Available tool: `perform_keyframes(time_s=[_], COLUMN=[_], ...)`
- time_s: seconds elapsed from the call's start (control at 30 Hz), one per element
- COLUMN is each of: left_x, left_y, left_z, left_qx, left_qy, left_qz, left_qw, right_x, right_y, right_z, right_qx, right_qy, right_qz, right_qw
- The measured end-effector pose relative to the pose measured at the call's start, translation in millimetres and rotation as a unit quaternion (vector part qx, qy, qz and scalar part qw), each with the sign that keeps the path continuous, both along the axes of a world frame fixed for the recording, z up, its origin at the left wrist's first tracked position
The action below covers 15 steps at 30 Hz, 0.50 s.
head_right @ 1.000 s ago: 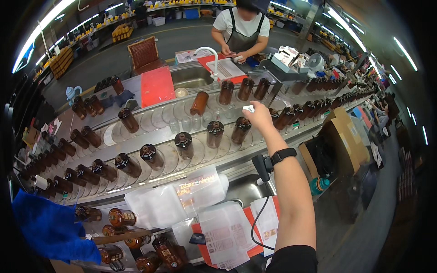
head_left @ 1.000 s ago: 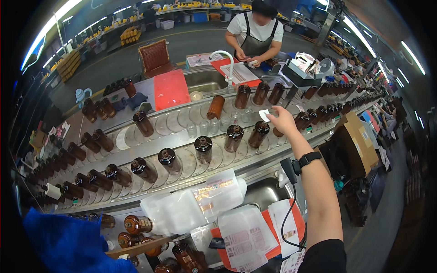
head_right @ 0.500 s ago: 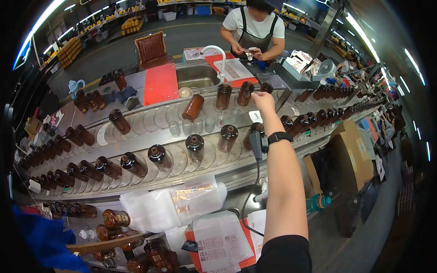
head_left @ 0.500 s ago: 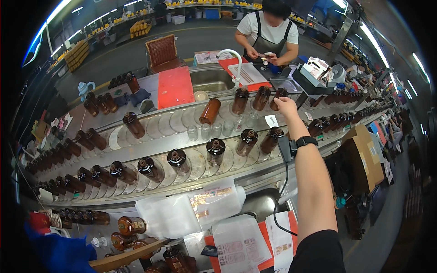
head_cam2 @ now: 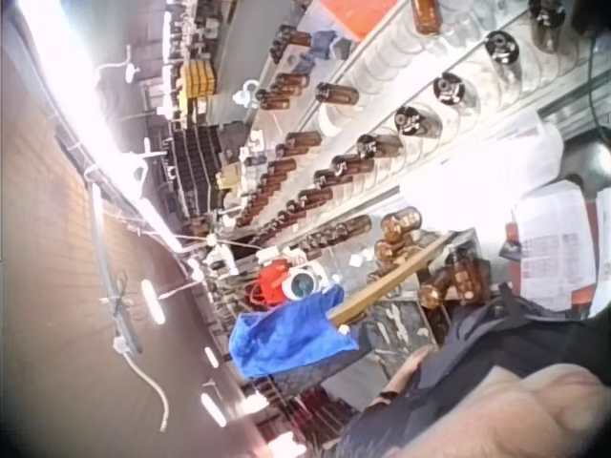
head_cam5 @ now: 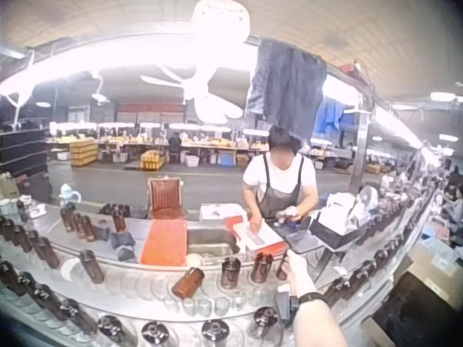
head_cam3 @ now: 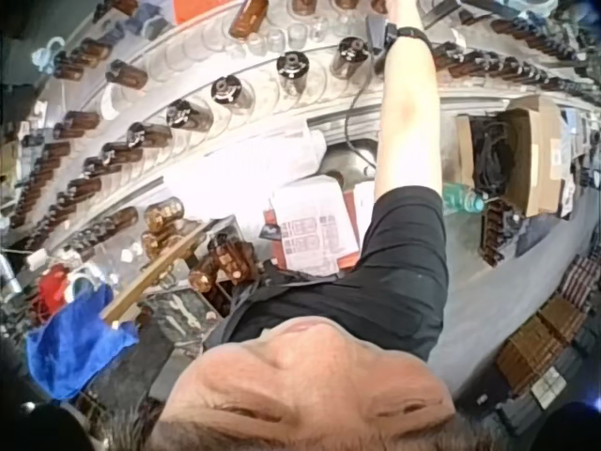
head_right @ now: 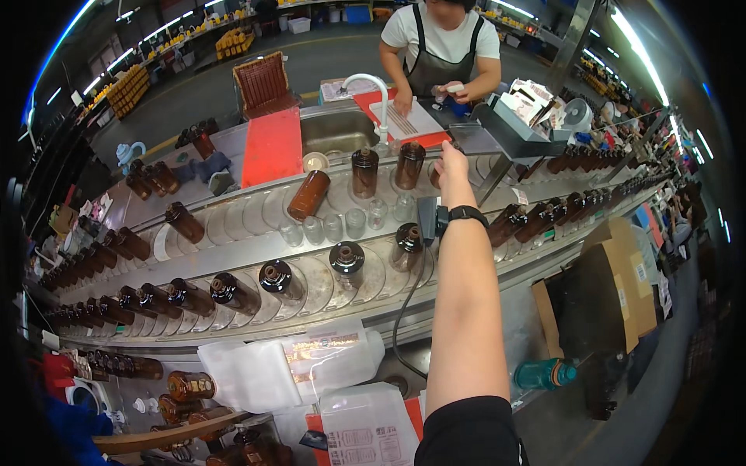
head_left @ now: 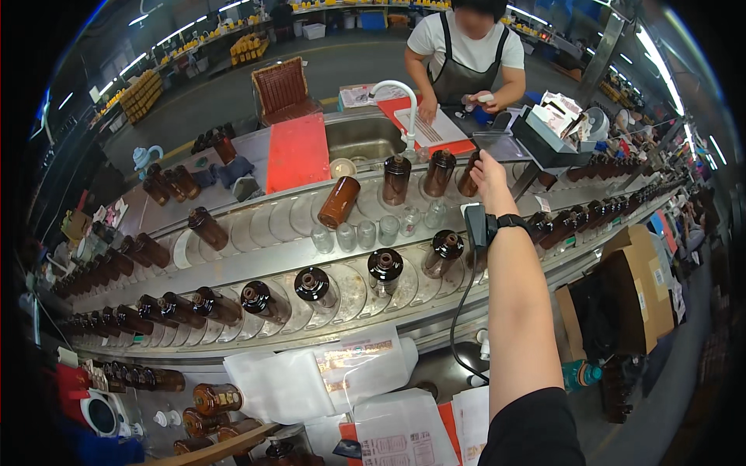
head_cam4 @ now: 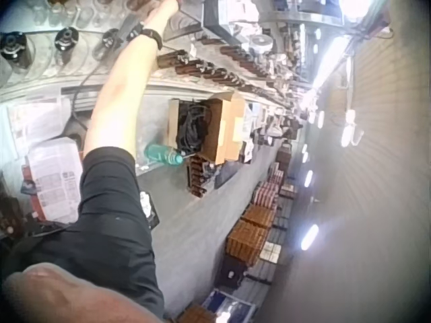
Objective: Apply adhesive labels to glass bottles and use scissors to trim label strips.
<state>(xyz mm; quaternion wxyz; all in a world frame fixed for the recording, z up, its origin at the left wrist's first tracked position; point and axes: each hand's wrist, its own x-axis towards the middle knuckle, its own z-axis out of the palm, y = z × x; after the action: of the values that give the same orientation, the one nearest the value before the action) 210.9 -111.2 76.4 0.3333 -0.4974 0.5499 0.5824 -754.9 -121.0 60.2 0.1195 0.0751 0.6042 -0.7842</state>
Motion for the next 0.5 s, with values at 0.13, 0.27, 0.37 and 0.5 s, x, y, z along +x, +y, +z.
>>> perform_keyframes(time_s=[0.13, 0.27, 0.37, 0.5], left_x=[33.3, 63.5, 85.9, 105.1], left_y=[3.5, 11.6, 13.6, 15.4], left_z=[-17.1, -25.4, -34.0, -50.6], left_qx=[-0.008, -0.021, -0.025, -0.032], left_qy=[-0.023, -0.055, -0.067, -0.076], left_qz=[0.003, 0.009, 0.009, 0.01], left_qw=[1.0, 0.998, 0.997, 0.997], right_x=[-9.3, -13.1, -14.0, -17.6], right_y=[-14.9, -24.2, -29.9, -30.8], right_z=[-4.9, -1.6, 3.1, 6.4], right_qx=[-0.099, -0.208, -0.22, -0.213], right_qy=[0.02, 0.04, 0.066, 0.061], right_qz=[-0.015, -0.018, -0.004, -0.005], right_qw=[0.995, 0.977, 0.973, 0.975])
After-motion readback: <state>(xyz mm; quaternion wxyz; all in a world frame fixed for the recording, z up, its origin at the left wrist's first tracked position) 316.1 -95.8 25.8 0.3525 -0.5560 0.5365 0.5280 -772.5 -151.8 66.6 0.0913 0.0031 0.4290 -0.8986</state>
